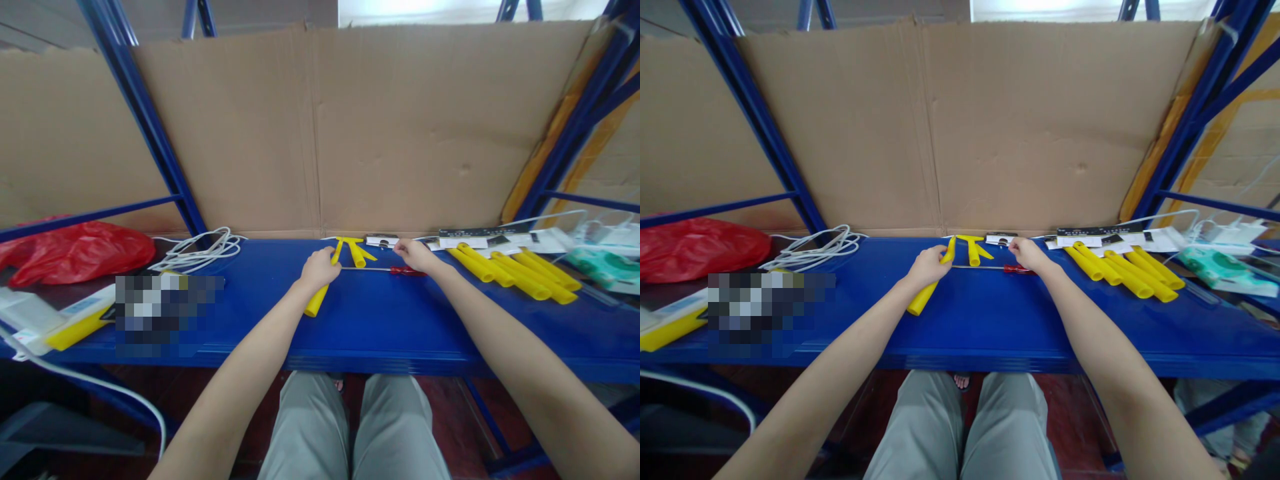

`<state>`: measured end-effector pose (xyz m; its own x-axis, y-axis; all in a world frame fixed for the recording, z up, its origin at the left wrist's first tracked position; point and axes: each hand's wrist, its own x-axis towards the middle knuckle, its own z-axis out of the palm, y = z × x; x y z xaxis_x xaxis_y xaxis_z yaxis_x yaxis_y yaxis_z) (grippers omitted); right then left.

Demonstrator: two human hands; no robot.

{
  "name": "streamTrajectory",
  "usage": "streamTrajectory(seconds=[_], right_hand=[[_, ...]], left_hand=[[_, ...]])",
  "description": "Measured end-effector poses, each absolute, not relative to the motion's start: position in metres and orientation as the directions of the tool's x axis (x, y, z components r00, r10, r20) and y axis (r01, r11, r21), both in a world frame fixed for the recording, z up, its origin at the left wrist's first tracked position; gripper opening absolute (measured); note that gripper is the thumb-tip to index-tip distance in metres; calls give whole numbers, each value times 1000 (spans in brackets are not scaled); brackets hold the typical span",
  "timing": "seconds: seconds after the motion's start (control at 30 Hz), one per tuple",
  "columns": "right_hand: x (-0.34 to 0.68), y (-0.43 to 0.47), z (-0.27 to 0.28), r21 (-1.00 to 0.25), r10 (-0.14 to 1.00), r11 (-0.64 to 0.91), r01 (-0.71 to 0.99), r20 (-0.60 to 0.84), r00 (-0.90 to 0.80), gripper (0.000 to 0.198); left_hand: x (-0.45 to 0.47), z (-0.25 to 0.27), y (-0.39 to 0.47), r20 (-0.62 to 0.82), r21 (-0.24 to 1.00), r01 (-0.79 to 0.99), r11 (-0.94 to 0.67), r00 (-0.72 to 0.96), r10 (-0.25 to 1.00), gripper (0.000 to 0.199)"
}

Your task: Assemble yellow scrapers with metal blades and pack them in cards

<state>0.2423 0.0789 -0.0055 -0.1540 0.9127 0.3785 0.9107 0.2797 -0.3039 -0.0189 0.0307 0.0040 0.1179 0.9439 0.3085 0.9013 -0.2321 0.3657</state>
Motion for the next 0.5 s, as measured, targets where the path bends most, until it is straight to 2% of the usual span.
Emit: streamTrajectory(seconds=[0.17,0.3,0.43,0.5], right_hand=[[243,79,-6,-303,899,316,899,400,-181,14],[243,79,-7,-292,901,310,905,395,-181,14],[244,79,-7,-296,910,288,911,381,-164,13],[243,79,-7,-296,909,290,910,381,-166,13]], left_hand=[[-19,6,30,356,458,853,-252,83,931,41],[-19,6,32,342,600,753,-271,65,937,40],[-14,7,32,263,820,507,-265,78,962,38],[-10,9,30,173,918,343,-196,98,980,38]])
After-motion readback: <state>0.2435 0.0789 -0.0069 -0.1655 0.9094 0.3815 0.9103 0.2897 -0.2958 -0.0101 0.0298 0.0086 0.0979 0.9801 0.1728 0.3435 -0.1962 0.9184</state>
